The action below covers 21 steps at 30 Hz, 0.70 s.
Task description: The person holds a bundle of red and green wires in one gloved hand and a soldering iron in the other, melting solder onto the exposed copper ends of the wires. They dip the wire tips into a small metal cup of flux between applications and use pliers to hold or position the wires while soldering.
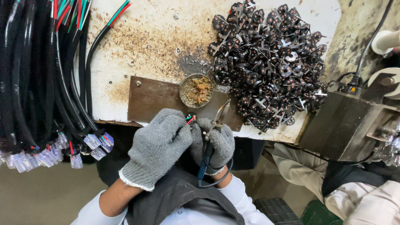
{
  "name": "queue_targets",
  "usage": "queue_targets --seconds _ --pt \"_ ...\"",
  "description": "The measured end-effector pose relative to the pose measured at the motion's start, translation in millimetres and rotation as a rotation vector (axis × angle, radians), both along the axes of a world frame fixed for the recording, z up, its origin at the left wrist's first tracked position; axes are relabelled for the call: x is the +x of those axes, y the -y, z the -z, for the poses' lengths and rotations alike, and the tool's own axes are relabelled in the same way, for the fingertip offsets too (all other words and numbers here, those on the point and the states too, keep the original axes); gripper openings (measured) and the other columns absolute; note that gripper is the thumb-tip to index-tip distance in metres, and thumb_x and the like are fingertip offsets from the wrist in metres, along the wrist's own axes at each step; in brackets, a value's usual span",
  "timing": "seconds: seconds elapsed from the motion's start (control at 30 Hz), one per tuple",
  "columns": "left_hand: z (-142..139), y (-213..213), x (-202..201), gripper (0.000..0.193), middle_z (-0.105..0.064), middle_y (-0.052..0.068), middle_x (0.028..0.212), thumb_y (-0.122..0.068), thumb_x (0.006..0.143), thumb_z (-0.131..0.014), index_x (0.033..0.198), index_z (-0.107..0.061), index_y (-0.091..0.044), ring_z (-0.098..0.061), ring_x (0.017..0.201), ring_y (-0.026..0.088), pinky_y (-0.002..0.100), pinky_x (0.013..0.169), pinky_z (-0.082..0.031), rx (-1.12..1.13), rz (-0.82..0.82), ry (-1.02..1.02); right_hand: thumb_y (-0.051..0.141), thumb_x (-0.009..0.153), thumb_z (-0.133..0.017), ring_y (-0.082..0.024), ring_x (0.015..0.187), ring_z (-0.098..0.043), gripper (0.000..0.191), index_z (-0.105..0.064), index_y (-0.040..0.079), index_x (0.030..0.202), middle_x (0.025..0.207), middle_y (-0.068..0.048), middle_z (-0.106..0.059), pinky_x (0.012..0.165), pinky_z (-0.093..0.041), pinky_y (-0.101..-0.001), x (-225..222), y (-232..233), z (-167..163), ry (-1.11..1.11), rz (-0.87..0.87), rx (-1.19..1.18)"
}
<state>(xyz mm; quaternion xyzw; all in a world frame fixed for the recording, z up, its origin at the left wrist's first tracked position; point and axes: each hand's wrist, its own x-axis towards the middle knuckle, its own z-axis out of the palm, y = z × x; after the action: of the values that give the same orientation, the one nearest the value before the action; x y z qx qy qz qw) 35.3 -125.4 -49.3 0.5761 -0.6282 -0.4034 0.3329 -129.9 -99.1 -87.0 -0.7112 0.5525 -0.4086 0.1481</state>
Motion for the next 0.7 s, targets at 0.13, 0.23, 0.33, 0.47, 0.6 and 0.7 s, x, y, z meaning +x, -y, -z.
queue_targets --seconds 0.13,0.23,0.33,0.47,0.6,0.7 --pt "-2.0 2.2 1.5 0.02 -0.065 0.014 0.098 -0.017 0.088 -0.075 0.1 -0.065 -0.004 -0.068 0.084 0.034 0.04 0.068 -0.056 0.003 0.022 0.012 0.002 0.089 -0.08 -0.031 0.091 -0.076 0.026 -0.057 0.009 0.099 0.099 -0.012 -0.076 0.081 -0.058 -0.0411 -0.9 0.9 3.7 0.004 0.0 -0.015" --pt "-3.6 2.8 0.5 0.022 -0.063 0.015 0.095 -0.018 0.087 -0.075 0.099 -0.064 -0.004 -0.067 0.081 0.035 0.041 0.065 -0.054 0.007 0.045 0.049 0.005 0.092 -0.079 -0.032 0.092 -0.076 0.024 -0.059 0.008 0.106 0.1 -0.013 -0.075 0.083 -0.058 -0.0414 0.3 2.7 1.6 0.031 -0.031 -0.039" --pt "-5.2 3.9 -1.5 0.021 -0.061 0.015 0.093 -0.017 0.087 -0.075 0.098 -0.063 -0.004 -0.066 0.078 0.035 0.042 0.063 -0.053 0.002 0.04 0.06 0.012 0.091 -0.075 -0.033 0.089 -0.075 0.017 -0.062 0.009 0.102 0.097 -0.014 -0.075 0.082 -0.057 -0.041 1.2 3.2 -6.2 -0.038 -0.022 0.028" --pt "-6.0 5.3 -3.3 0.019 -0.06 0.014 0.091 -0.015 0.087 -0.074 0.096 -0.062 -0.004 -0.066 0.077 0.035 0.042 0.063 -0.053 -0.009 0.026 0.067 0.02 0.098 -0.068 -0.024 0.088 -0.072 0.024 -0.061 0.001 0.11 0.102 -0.014 -0.073 0.082 -0.059 -0.0371 -5.2 -1.7 -17.1 0.111 0.044 0.118" --pt "-2.7 5.0 -3.3 0.016 -0.06 0.013 0.091 -0.012 0.087 -0.072 0.095 -0.06 -0.005 -0.066 0.077 0.035 0.042 0.063 -0.053 -0.05 0.008 0.086 0.034 0.097 -0.068 -0.014 0.072 -0.068 0.031 -0.069 0.004 0.102 0.086 -0.007 -0.071 0.069 -0.053 -0.0289 -30.0 -12.2 -13.3 0.421 0.07 0.283" --pt "0.3 4.5 -2.8 0.018 -0.059 0.014 0.088 -0.015 0.087 -0.074 0.094 -0.061 -0.005 -0.065 0.072 0.036 0.044 0.059 -0.051 -0.007 0.049 0.108 0.041 0.098 -0.071 -0.02 0.085 -0.069 0.036 -0.074 0.006 0.099 0.091 -0.006 -0.072 0.085 -0.054 -0.0336 -47.3 -24.7 0.8 0.42 0.084 0.325"
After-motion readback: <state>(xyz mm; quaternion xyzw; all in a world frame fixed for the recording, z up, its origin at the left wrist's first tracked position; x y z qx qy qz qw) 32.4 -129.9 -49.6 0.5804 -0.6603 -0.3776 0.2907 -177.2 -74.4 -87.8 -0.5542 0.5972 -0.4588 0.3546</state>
